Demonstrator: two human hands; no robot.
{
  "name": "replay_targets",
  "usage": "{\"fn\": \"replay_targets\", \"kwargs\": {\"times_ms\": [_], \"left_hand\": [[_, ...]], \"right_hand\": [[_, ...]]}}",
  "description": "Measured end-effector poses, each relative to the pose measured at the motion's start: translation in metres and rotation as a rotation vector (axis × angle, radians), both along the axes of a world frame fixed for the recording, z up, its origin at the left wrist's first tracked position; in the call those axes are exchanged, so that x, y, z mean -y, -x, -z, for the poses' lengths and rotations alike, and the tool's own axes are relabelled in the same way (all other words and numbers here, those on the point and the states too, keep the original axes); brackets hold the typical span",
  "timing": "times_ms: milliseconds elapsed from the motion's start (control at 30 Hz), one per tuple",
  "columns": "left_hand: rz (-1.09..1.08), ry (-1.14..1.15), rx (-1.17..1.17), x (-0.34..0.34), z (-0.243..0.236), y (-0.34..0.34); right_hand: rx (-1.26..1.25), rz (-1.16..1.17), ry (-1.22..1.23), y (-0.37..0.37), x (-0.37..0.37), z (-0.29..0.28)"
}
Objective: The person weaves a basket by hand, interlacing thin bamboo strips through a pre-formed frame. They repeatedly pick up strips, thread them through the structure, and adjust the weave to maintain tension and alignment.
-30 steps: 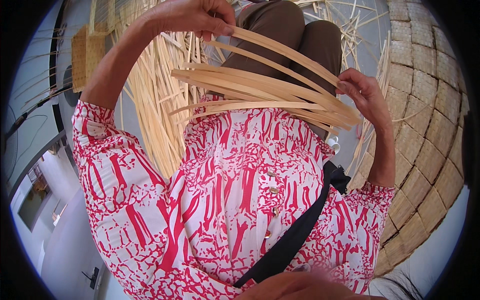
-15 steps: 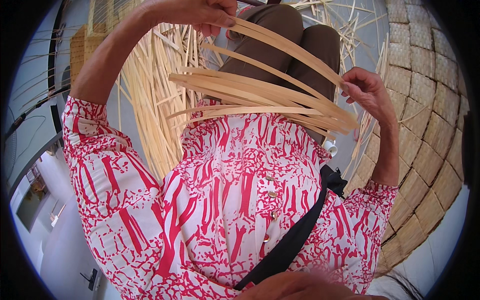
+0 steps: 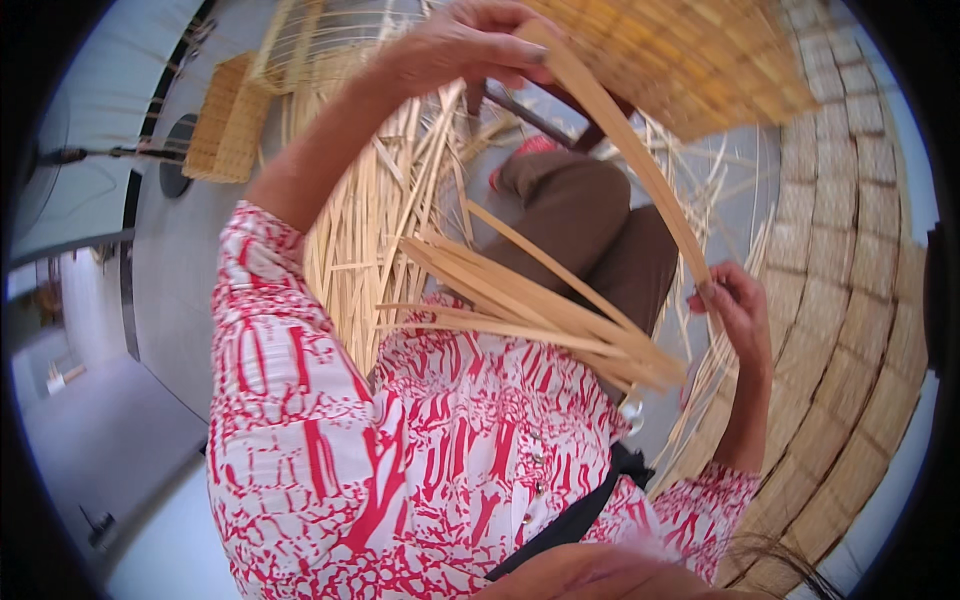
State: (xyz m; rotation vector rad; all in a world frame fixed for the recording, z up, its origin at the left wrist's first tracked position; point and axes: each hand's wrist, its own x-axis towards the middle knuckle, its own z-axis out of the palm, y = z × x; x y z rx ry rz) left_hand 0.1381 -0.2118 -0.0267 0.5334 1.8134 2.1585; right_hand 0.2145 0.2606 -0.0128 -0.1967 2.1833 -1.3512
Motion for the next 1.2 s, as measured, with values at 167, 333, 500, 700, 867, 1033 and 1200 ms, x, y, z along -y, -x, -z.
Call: {"fn": "replay_targets", "kwargs": {"times_ms": [167,333,500,700,867,1033,1200], "left_hand": [[-0.148,-0.241,0.046,-0.061,0.003,-0.011],[-0.182,-0.268,0.039,-0.082,-0.009,-0.023],[-0.291,-0.266,0.008,-0.085,-0.011,-0.018],[-0.401,-0.255,0.180,-0.047,0.002,0.005],[-0.365,-0.318,0.090,-0.042,0.001,0.000],[-0.213,-0.337,-0.101,-0.017,0.009,0.006],[-0.235,-0.359,-0.085,-0.084,-0.001,0.000]], "right_hand": [[0.041,0.079,0.101,-0.001,0.015,-0.011],[0.039,0.072,0.139,-0.008,0.024,-0.018],[0.011,0.072,0.034,-0.010,0.032,-0.022],[0.032,-0.023,0.032,0.007,0.025,-0.028],[0.106,-0.168,0.036,0.018,0.021,-0.036],[0.076,-0.206,0.123,0.024,0.006,-0.027],[0.020,-0.051,0.022,-0.023,-0.005,-0.015]]}}
